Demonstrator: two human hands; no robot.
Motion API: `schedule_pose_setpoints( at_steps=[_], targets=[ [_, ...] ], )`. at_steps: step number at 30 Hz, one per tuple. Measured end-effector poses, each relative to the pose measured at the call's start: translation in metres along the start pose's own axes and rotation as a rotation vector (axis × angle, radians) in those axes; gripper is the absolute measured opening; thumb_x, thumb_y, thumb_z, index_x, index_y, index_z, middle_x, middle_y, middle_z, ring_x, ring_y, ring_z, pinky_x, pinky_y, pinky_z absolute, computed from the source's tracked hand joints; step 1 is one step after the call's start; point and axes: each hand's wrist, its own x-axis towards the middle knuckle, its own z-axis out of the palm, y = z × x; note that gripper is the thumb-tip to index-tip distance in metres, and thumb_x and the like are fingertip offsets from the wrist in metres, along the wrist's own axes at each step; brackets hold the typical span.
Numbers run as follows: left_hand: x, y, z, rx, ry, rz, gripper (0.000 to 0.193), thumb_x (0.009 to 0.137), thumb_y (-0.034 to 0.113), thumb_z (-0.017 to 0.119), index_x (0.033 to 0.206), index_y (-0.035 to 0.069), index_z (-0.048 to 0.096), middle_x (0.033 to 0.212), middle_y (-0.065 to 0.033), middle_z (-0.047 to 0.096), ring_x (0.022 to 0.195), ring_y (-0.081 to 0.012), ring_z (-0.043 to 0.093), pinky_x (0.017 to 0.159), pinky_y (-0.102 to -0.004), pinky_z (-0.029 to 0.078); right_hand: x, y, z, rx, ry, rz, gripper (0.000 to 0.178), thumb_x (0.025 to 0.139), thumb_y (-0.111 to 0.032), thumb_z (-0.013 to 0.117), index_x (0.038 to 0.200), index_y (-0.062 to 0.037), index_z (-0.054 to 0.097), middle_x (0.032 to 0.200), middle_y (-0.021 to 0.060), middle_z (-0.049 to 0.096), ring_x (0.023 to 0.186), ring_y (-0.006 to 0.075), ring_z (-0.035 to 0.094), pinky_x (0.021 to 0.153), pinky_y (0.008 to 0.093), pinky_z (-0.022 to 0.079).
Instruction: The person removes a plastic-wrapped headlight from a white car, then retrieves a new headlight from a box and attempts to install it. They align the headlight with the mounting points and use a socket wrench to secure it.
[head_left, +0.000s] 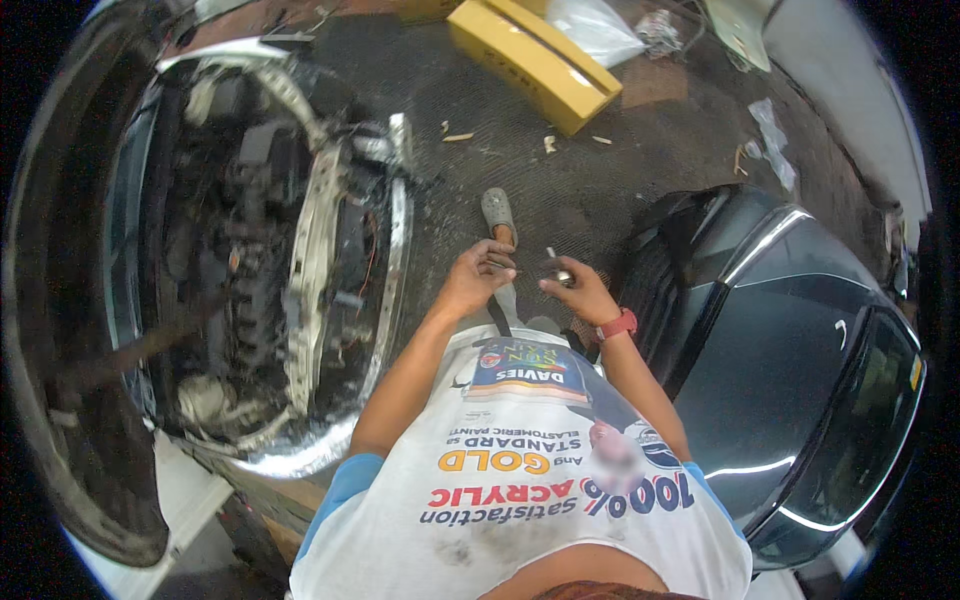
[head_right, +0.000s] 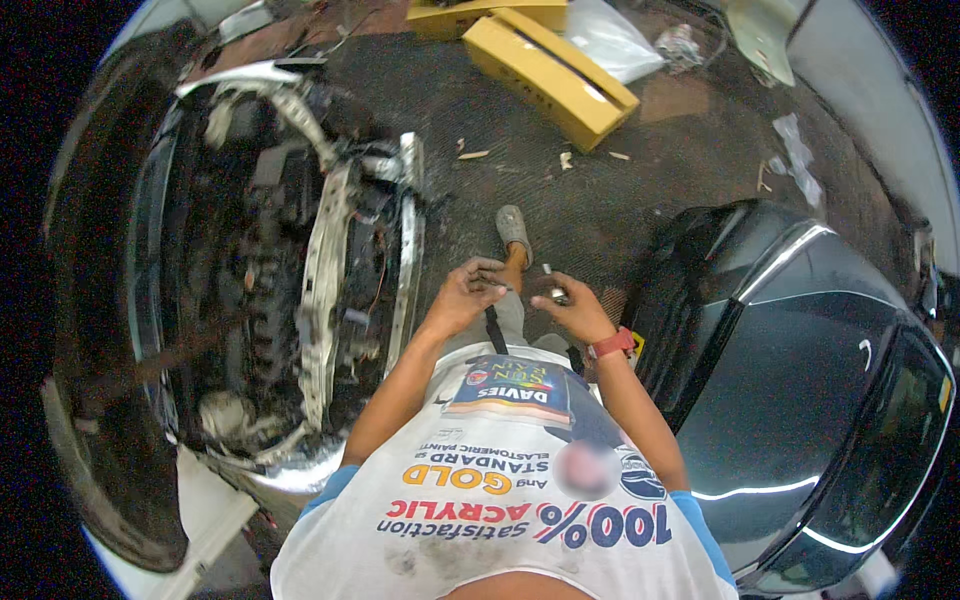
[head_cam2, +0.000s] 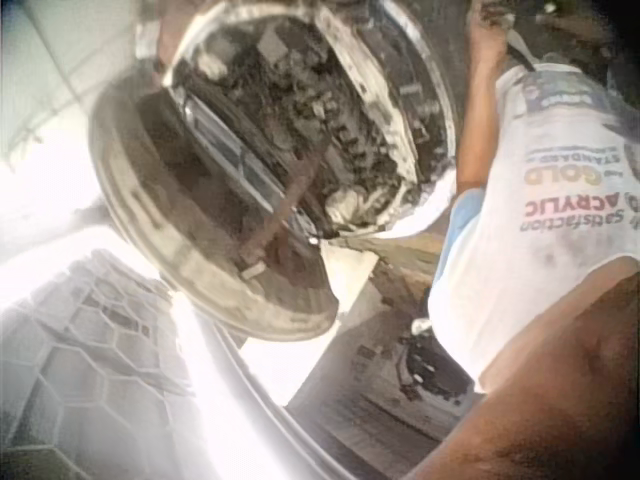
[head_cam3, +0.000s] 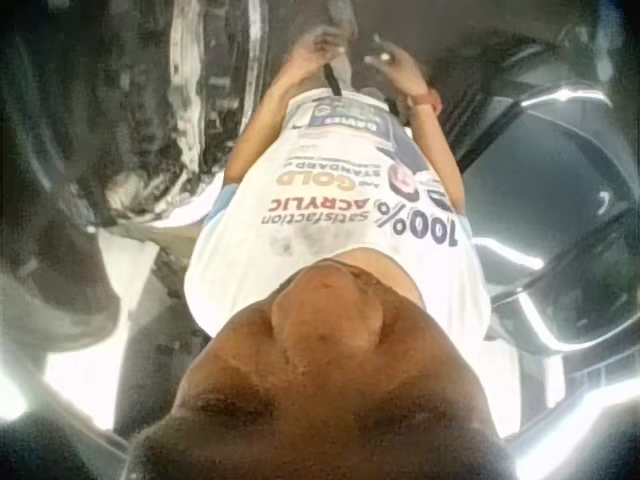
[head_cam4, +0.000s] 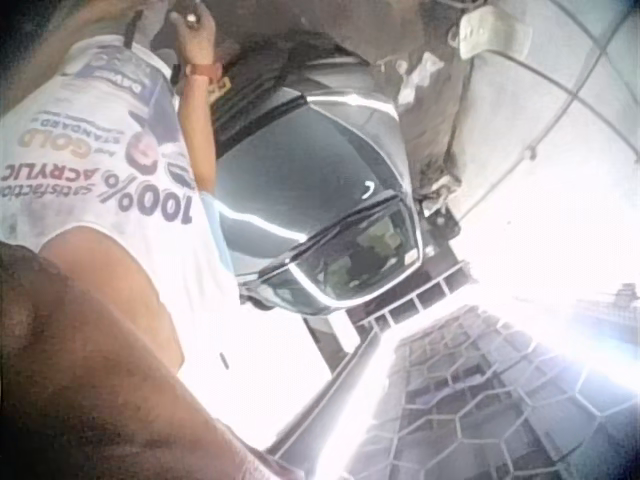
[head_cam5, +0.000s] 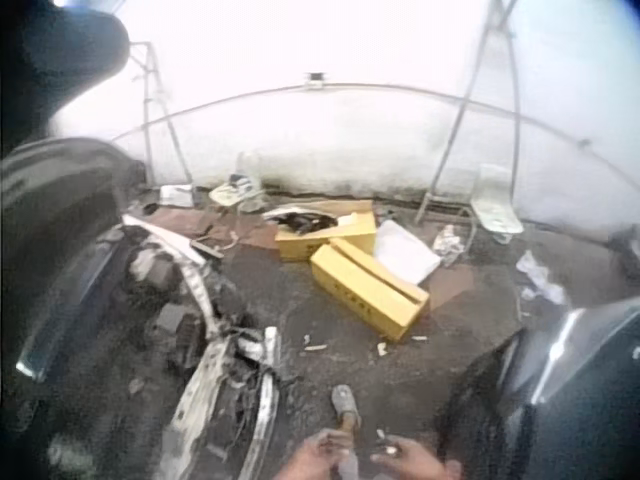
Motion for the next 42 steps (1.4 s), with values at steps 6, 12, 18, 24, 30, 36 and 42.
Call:
schedule_pose_setpoints(
  at_steps=[6, 12, 18, 24, 30, 36, 42],
  targets=[
    [0.137, 0.050, 0.012, -0.126, -0.110, -0.062, 0.041, 0.088, 0.003, 0.075, 0.126, 0.002, 0.060, 0.104, -0.0084, 0.068, 0.093, -0.0138, 0.066, 0.079, -0.0270, 0.054, 0.091, -0.031, -0.073, 0.088, 0.038, -0.040, 0.039, 0.089, -0.026, 0.076, 0.116, 0.0008, 0.067, 0.108, 0.0130, 0.071, 0.102, 0.0210, 0.065, 0.092, 0.0348, 0.049],
    [0.251, 0.146, 0.025, -0.041, -0.256, -0.120, 0.043, 0.089, 0.005, 0.076, 0.129, 0.004, 0.059, 0.105, -0.0066, 0.067, 0.093, -0.0135, 0.067, 0.082, -0.0279, 0.056, 0.156, -0.093, -0.163, -0.041, 0.176, -0.038, 0.030, 0.088, -0.024, 0.076, 0.108, -0.0032, 0.070, 0.096, 0.0127, 0.072, 0.088, 0.0227, 0.067, 0.080, 0.0353, 0.051],
    [0.350, 0.217, 0.059, 0.075, -0.325, -0.079, 0.044, 0.089, 0.006, 0.076, 0.129, 0.004, 0.058, 0.104, -0.0064, 0.066, 0.092, -0.0135, 0.067, 0.078, -0.0260, 0.054, 0.217, -0.112, -0.244, 0.099, 0.292, 0.057, 0.022, 0.089, -0.021, 0.076, 0.100, -0.0027, 0.071, 0.091, 0.0105, 0.072, 0.085, 0.0203, 0.066, 0.081, 0.0337, 0.050],
    [0.438, 0.244, 0.105, 0.035, -0.284, -0.104, 0.044, 0.089, 0.006, 0.076, 0.129, 0.004, 0.058, 0.102, -0.0078, 0.068, 0.092, -0.0148, 0.067, 0.082, -0.0270, 0.054, 0.286, -0.080, -0.337, 0.047, 0.232, -0.060, 0.028, 0.089, -0.030, 0.076, 0.100, -0.0050, 0.072, 0.093, 0.0116, 0.072, 0.086, 0.0230, 0.064, 0.081, 0.0354, 0.049],
    [0.515, 0.262, 0.161, -0.091, -0.167, -0.124, 0.044, 0.088, 0.004, 0.077, 0.128, 0.001, 0.057, 0.105, -0.0106, 0.069, 0.097, -0.0156, 0.066, 0.084, -0.0290, 0.055, 0.344, -0.078, -0.457, -0.047, 0.146, -0.164, 0.030, 0.090, -0.031, 0.075, 0.102, -0.0038, 0.071, 0.089, 0.0108, 0.071, 0.083, 0.0205, 0.065, 0.077, 0.0347, 0.050],
    [0.571, 0.306, 0.205, 0.129, -0.089, -0.064, 0.043, 0.091, 0.013, 0.075, 0.129, 0.000, 0.057, 0.113, -0.0130, 0.069, 0.100, -0.0200, 0.067, 0.088, -0.0335, 0.054, 0.382, -0.087, -0.569, 0.105, 0.078, 0.019, 0.032, 0.091, -0.030, 0.073, 0.105, -0.0010, 0.069, 0.090, 0.0088, 0.069, 0.084, 0.0179, 0.064, 0.080, 0.0347, 0.051],
    [0.649, 0.251, 0.152, 0.349, 0.062, 0.000, 0.039, 0.094, 0.020, 0.072, 0.126, 0.002, 0.061, 0.114, -0.0158, 0.070, 0.101, -0.0237, 0.068, 0.088, -0.0360, 0.054, 0.410, -0.058, -0.686, 0.045, 0.520, 0.048, 0.025, 0.091, -0.022, 0.073, 0.106, -0.0030, 0.071, 0.089, 0.0037, 0.069, 0.078, 0.0114, 0.061, 0.073, 0.0300, 0.051]
  ],
)
